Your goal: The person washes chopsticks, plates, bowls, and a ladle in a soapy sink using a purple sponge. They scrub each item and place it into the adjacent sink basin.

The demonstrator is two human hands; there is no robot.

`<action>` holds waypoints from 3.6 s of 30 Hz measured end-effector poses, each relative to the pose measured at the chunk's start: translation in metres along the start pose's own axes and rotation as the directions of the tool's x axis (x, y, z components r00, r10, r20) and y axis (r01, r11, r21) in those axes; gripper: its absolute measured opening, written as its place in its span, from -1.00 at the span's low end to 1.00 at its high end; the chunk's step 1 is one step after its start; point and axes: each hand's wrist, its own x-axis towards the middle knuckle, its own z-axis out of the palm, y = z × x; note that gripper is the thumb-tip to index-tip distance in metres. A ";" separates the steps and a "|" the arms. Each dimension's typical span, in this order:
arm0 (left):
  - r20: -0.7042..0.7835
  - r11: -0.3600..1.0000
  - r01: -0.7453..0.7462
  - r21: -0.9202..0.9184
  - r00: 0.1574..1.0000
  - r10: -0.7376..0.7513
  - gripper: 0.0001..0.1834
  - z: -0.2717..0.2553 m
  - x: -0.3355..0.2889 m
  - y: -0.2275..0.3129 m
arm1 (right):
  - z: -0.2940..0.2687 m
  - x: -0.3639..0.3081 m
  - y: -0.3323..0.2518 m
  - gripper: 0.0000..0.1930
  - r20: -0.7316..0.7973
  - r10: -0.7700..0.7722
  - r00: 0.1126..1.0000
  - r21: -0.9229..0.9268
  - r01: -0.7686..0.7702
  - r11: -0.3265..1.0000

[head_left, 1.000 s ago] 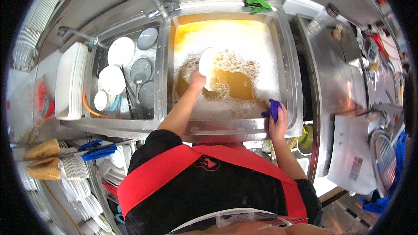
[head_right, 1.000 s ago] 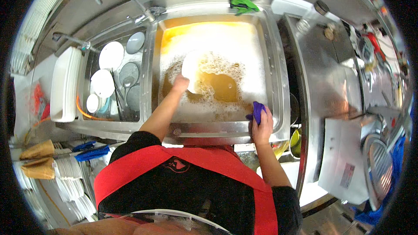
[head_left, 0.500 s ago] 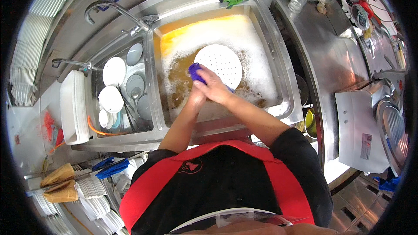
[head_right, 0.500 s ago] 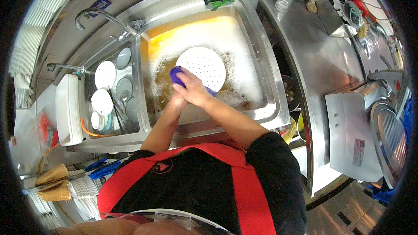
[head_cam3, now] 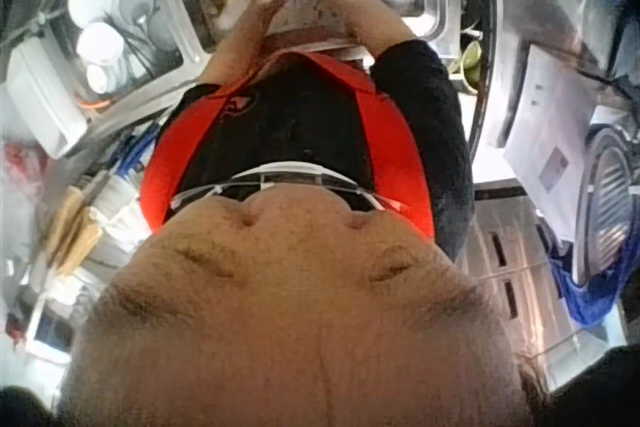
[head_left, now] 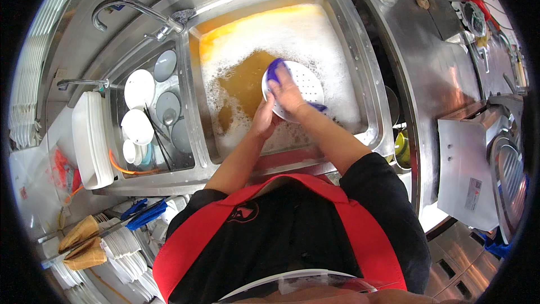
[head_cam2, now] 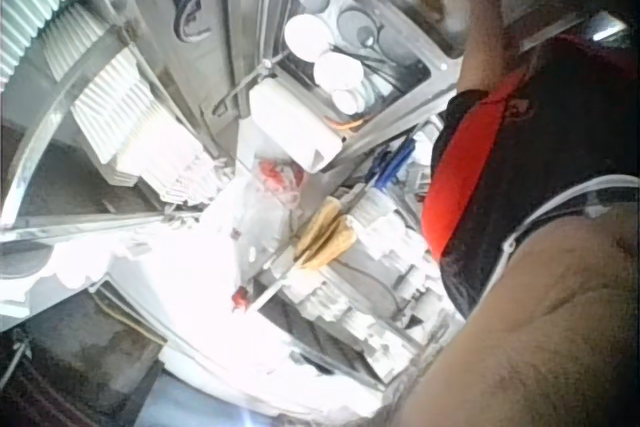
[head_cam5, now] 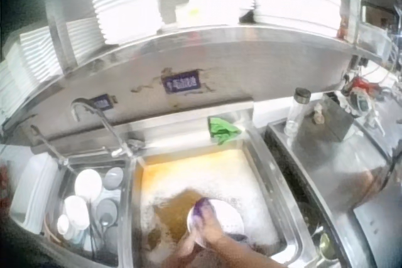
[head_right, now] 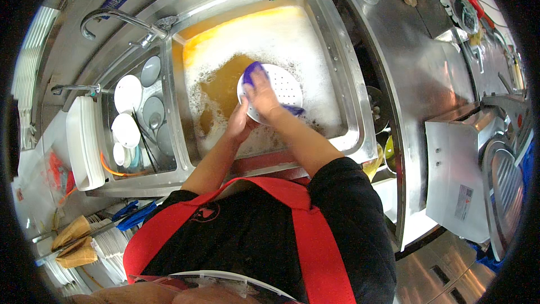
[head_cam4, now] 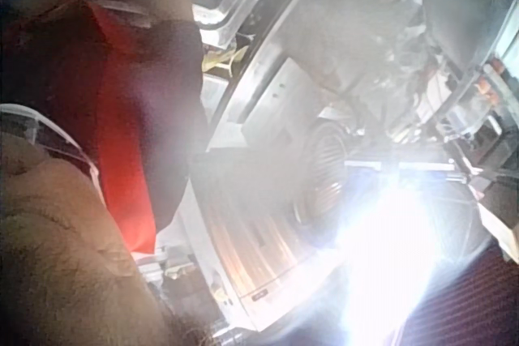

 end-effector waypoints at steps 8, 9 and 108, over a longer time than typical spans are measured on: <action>-0.197 0.970 0.015 -0.242 0.978 -0.064 -0.38 -0.033 0.013 0.005 | -0.020 -0.049 0.004 -0.57 0.277 -0.281 0.919 -0.372 0.372 0.850; -0.211 0.977 -0.017 -0.212 0.977 -0.029 -0.40 -0.037 0.011 0.002 | -0.031 -0.040 0.015 -0.58 0.233 -0.254 0.939 -0.457 0.336 0.824; -0.163 0.138 0.088 0.987 0.434 0.886 -0.67 -0.121 -0.159 0.149 | -0.138 -0.087 0.076 -0.53 -0.365 0.175 0.914 -0.059 -0.211 0.976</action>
